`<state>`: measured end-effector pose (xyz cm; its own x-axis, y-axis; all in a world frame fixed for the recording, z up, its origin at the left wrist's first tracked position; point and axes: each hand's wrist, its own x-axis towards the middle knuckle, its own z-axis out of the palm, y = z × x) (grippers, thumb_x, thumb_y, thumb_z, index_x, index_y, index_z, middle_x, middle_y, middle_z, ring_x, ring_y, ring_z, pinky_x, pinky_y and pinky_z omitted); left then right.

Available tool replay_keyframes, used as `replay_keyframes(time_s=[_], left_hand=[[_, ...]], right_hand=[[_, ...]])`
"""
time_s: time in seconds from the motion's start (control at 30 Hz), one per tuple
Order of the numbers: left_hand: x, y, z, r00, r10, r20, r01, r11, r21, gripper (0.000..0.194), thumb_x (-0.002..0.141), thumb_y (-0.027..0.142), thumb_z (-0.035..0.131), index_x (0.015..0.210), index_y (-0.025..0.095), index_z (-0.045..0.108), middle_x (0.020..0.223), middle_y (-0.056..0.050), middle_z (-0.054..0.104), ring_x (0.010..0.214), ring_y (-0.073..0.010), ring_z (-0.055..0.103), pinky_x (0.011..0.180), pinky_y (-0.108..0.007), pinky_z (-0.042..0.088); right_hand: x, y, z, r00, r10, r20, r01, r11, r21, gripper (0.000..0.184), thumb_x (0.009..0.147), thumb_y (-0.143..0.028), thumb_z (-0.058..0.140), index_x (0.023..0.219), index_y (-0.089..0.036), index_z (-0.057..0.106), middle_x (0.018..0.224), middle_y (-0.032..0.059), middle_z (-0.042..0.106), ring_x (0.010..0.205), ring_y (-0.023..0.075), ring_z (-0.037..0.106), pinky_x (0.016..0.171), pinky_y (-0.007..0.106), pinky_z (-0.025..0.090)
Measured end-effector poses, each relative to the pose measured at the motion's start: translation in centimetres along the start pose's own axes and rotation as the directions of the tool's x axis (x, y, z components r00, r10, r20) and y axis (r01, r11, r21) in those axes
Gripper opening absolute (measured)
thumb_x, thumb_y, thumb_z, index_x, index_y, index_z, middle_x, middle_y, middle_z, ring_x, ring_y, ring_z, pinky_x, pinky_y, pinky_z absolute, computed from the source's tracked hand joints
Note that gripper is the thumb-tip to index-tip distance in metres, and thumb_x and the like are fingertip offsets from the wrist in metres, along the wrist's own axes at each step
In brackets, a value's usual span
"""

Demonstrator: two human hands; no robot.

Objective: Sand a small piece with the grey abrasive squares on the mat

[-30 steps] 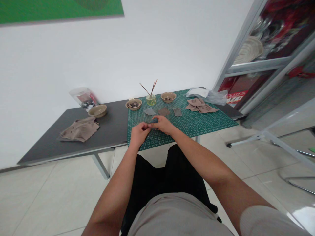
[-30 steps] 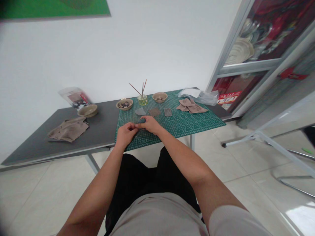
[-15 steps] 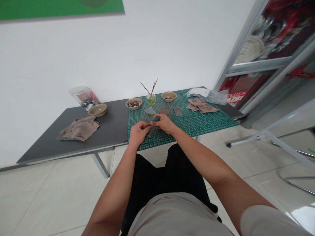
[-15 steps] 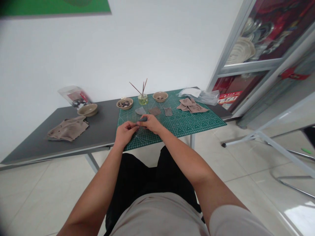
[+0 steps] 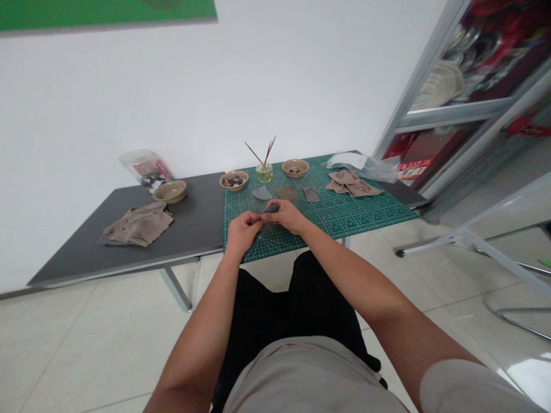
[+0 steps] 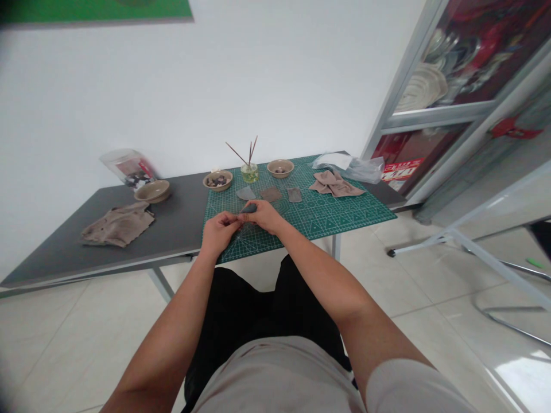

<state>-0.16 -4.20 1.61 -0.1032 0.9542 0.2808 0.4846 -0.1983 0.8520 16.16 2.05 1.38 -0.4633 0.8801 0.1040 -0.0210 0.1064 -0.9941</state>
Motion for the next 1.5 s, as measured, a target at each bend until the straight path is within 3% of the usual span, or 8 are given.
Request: replay_keyframes(time_s=[0.2, 0.4, 0.6, 0.77, 0.93, 1.1, 1.27, 1.5], left_hand=[[0.1, -0.4, -0.1, 0.999, -0.032, 0.016, 0.034, 0.985, -0.169, 0.016, 0.073, 0.034, 0.073, 0.072, 0.019, 0.066, 0.068, 0.000, 0.068, 0.065, -0.0139, 0.061, 0.065, -0.026, 0.045], [-0.2, -0.3, 0.0, 0.999, 0.035, -0.013, -0.034, 0.997, 0.069, 0.017, 0.076, 0.031, 0.068, 0.063, 0.020, 0.065, 0.059, 0.004, 0.061, 0.059, -0.0118, 0.053, 0.061, -0.025, 0.040], [-0.1, 0.3, -0.2, 1.000, 0.005, 0.008, -0.004, 0.993, -0.118, 0.016, 0.072, 0.034, 0.072, 0.068, 0.020, 0.068, 0.065, 0.001, 0.067, 0.064, -0.0139, 0.060, 0.066, -0.027, 0.045], [0.2, 0.1, -0.5, 0.999, -0.010, 0.043, 0.017, 0.985, -0.174, 0.013, 0.071, 0.031, 0.073, 0.074, 0.020, 0.068, 0.068, 0.000, 0.069, 0.066, -0.0152, 0.063, 0.070, -0.029, 0.050], [0.6, -0.2, -0.7, 0.998, -0.001, 0.055, 0.021, 0.935, -0.354, 0.030, 0.076, 0.040, 0.071, 0.097, 0.019, 0.068, 0.079, -0.002, 0.072, 0.073, -0.0169, 0.068, 0.073, -0.032, 0.055], [1.1, 0.0, -0.4, 0.983, -0.064, 0.174, 0.105, 0.965, -0.241, 0.041, 0.083, 0.058, 0.063, 0.073, 0.018, 0.064, 0.064, -0.002, 0.066, 0.055, -0.0127, 0.057, 0.056, -0.026, 0.046], [1.1, 0.1, -0.5, 0.978, -0.052, 0.203, 0.100, 0.966, -0.237, 0.043, 0.083, 0.060, 0.063, 0.072, 0.019, 0.065, 0.065, -0.002, 0.066, 0.058, -0.0128, 0.056, 0.056, -0.026, 0.044], [0.6, -0.1, -0.2, 0.991, -0.042, 0.130, 0.066, 0.980, -0.187, 0.026, 0.080, 0.045, 0.068, 0.079, 0.020, 0.064, 0.066, 0.000, 0.066, 0.060, -0.0141, 0.059, 0.062, -0.027, 0.047]], right_hand=[[0.0, -0.2, 0.1, 0.999, 0.034, -0.023, -0.032, 0.996, 0.083, 0.052, 0.052, -0.052, 0.088, 0.077, -0.019, 0.057, 0.058, -0.0066, 0.052, 0.053, 0.0092, 0.044, 0.050, 0.023, 0.034], [0.0, 0.1, 0.0, 0.999, -0.046, 0.014, 0.047, 0.996, -0.075, 0.044, 0.060, -0.050, 0.085, 0.081, -0.017, 0.065, 0.059, -0.0054, 0.053, 0.054, 0.0091, 0.043, 0.051, 0.023, 0.032], [0.0, -0.1, -0.1, 1.000, 0.001, -0.015, 0.000, 0.996, 0.087, 0.048, 0.055, -0.052, 0.088, 0.078, -0.017, 0.063, 0.057, -0.0058, 0.052, 0.052, 0.0087, 0.042, 0.050, 0.022, 0.032], [-0.3, -0.3, 0.0, 0.998, -0.016, -0.064, 0.020, 0.998, 0.068, 0.045, 0.057, -0.052, 0.087, 0.077, -0.018, 0.065, 0.055, -0.0063, 0.050, 0.052, 0.0090, 0.041, 0.050, 0.023, 0.031], [-0.3, -0.1, 0.2, 0.987, -0.087, -0.133, 0.093, 0.995, 0.038, 0.039, 0.059, -0.047, 0.087, 0.077, -0.018, 0.068, 0.060, -0.0040, 0.058, 0.056, 0.0097, 0.045, 0.055, 0.024, 0.034], [-0.3, -0.1, 0.1, 0.971, -0.158, -0.178, 0.155, 0.987, -0.033, 0.032, 0.060, -0.040, 0.086, 0.078, -0.018, 0.071, 0.072, -0.0007, 0.066, 0.070, 0.0140, 0.057, 0.069, 0.028, 0.043], [-0.4, -0.4, 0.2, 0.966, -0.216, -0.145, 0.203, 0.974, -0.096, 0.027, 0.061, -0.036, 0.085, 0.077, -0.019, 0.073, 0.079, 0.0014, 0.071, 0.082, 0.0179, 0.062, 0.082, 0.033, 0.047], [-0.2, 0.1, 0.0, 0.980, -0.085, -0.182, 0.079, 0.996, -0.037, 0.038, 0.062, -0.047, 0.084, 0.083, -0.018, 0.069, 0.055, -0.0053, 0.055, 0.051, 0.0106, 0.046, 0.050, 0.024, 0.035]])
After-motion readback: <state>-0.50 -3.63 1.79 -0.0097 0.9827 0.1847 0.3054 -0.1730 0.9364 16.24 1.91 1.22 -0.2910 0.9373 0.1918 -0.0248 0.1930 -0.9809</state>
